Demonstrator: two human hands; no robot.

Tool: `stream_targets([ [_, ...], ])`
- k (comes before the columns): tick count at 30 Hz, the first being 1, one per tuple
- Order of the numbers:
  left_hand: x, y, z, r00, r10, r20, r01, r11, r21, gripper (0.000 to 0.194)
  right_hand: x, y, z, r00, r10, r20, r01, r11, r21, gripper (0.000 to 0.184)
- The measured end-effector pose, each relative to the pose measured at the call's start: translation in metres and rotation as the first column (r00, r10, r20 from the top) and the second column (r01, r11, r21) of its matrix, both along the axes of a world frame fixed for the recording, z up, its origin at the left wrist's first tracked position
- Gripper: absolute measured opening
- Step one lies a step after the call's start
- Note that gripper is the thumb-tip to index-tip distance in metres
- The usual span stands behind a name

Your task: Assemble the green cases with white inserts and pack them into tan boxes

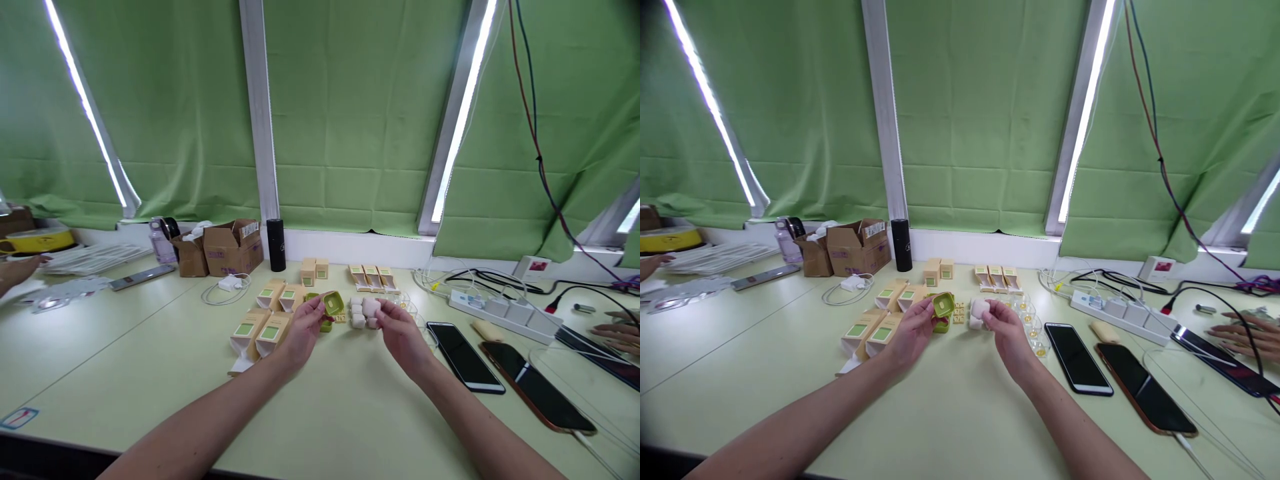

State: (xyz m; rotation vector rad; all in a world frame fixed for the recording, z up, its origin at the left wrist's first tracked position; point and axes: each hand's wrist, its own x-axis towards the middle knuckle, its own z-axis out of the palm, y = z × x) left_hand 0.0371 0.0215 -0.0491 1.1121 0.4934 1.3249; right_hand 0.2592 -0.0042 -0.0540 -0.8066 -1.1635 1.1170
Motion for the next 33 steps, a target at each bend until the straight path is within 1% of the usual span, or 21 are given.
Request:
stream_targets([
  [1, 0.000, 0.000, 0.000, 1.000, -0.003, -0.001, 0.003, 1.000, 0.002, 0.037, -0.001, 0.001, -0.001, 0.989, 0.057, -0.138, -0.062, 0.998, -0.033, 0.038],
  [3, 0.000, 0.000, 0.000, 1.000, -0.007, -0.005, 0.007, 1.000, -0.001, 0.035, -0.003, 0.002, -0.002, 0.945, 0.095, -0.314, -0.122, 0.990, -0.067, 0.033],
  [5, 0.000, 0.000, 0.000, 1.000, -0.006, -0.009, 0.006, 1.000, -0.007, 0.035, -0.005, 0.002, -0.002, 0.913, 0.112, -0.393, -0.156, 0.984, -0.082, 0.029],
  [7, 0.000, 0.000, 0.000, 1.000, -0.005, -0.007, 0.005, 1.000, -0.010, 0.036, -0.006, 0.000, -0.001, 0.897, 0.137, -0.419, -0.186, 0.979, -0.079, 0.027],
  [9, 0.000, 0.000, 0.000, 1.000, -0.009, -0.003, 0.009, 1.000, -0.016, 0.039, -0.006, -0.002, 0.000, 0.897, 0.176, -0.405, -0.221, 0.973, -0.065, 0.028],
  [12, 0.001, -0.001, 0.000, 1.000, -0.015, 0.000, 0.015, 1.000, -0.025, 0.040, -0.006, -0.005, 0.002, 0.909, 0.209, -0.361, -0.241, 0.970, -0.044, 0.035],
  [16, 0.002, -0.002, 0.000, 1.000, -0.024, -0.012, 0.023, 1.000, -0.012, 0.042, -0.008, -0.009, 0.002, 0.926, 0.207, -0.317, -0.223, 0.975, -0.015, 0.043],
  [19, 0.002, -0.003, 0.001, 0.999, -0.026, -0.031, 0.026, 1.000, -0.008, 0.043, -0.011, -0.013, 0.004, 0.936, 0.212, -0.281, -0.221, 0.975, 0.000, 0.045],
  [23, 0.001, -0.005, 0.001, 0.998, -0.017, -0.054, 0.016, 1.000, -0.018, 0.044, -0.014, -0.019, 0.012, 0.948, 0.222, -0.227, -0.223, 0.975, 0.023, 0.044],
  [27, 0.002, -0.007, 0.003, 0.996, -0.009, -0.086, 0.008, 1.000, -0.011, 0.047, -0.016, -0.022, 0.017, 0.965, 0.207, -0.158, -0.208, 0.978, 0.015, 0.046],
  [30, 0.002, -0.009, 0.004, 0.992, -0.014, -0.123, 0.015, 1.000, 0.000, 0.049, -0.017, -0.023, 0.016, 0.973, 0.200, -0.115, -0.200, 0.980, 0.015, 0.047],
  [33, 0.003, -0.010, 0.005, 0.985, -0.009, -0.171, 0.013, 1.000, 0.024, 0.048, -0.018, -0.022, 0.012, 0.978, 0.182, -0.099, -0.179, 0.983, 0.039, 0.047],
])
